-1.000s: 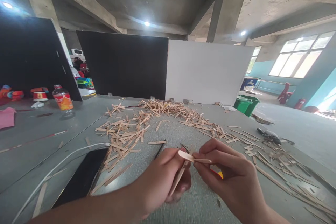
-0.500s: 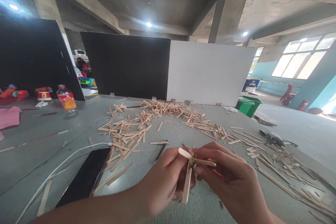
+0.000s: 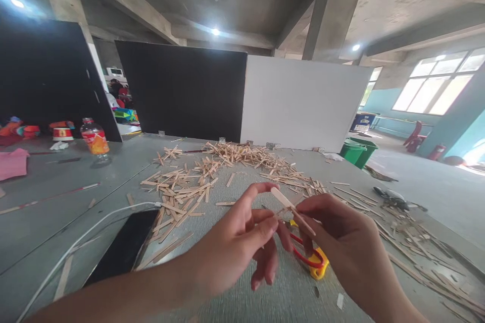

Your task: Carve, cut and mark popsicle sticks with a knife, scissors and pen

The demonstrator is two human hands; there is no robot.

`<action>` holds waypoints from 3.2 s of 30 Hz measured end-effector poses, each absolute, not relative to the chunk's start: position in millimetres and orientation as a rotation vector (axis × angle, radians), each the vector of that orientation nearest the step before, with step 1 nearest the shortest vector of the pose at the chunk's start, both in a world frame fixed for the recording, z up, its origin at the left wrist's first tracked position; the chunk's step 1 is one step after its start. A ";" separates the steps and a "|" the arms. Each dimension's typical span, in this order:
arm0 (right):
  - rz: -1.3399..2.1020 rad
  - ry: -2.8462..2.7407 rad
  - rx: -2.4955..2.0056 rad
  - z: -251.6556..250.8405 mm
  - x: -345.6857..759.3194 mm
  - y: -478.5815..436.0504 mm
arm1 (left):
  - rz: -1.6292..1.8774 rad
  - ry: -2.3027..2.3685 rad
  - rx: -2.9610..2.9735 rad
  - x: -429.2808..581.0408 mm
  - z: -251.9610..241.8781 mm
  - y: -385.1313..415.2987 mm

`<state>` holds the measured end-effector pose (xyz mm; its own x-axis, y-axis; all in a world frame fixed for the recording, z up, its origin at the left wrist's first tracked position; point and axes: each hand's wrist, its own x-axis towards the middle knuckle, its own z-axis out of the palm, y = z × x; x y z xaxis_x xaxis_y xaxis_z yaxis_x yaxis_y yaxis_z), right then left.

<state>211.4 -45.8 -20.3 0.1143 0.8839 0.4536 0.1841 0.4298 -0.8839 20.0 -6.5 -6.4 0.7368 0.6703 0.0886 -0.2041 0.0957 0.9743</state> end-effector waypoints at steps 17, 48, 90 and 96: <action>0.825 -1.406 -0.877 -25.3 202.0 -50.6 | 0.598 0.538 1.487 20.4 -9.2 -19.5; 0.889 -1.376 -0.887 -25.0 202.1 -55.4 | 0.565 0.255 1.118 23.4 -4.7 -15.5; 0.871 -1.410 -0.869 -25.8 208.1 -48.5 | 0.708 0.430 1.216 30.5 -9.4 -22.0; 1.101 -1.415 -0.791 -22.5 214.1 -49.1 | 0.726 0.415 1.264 28.1 -9.0 -23.3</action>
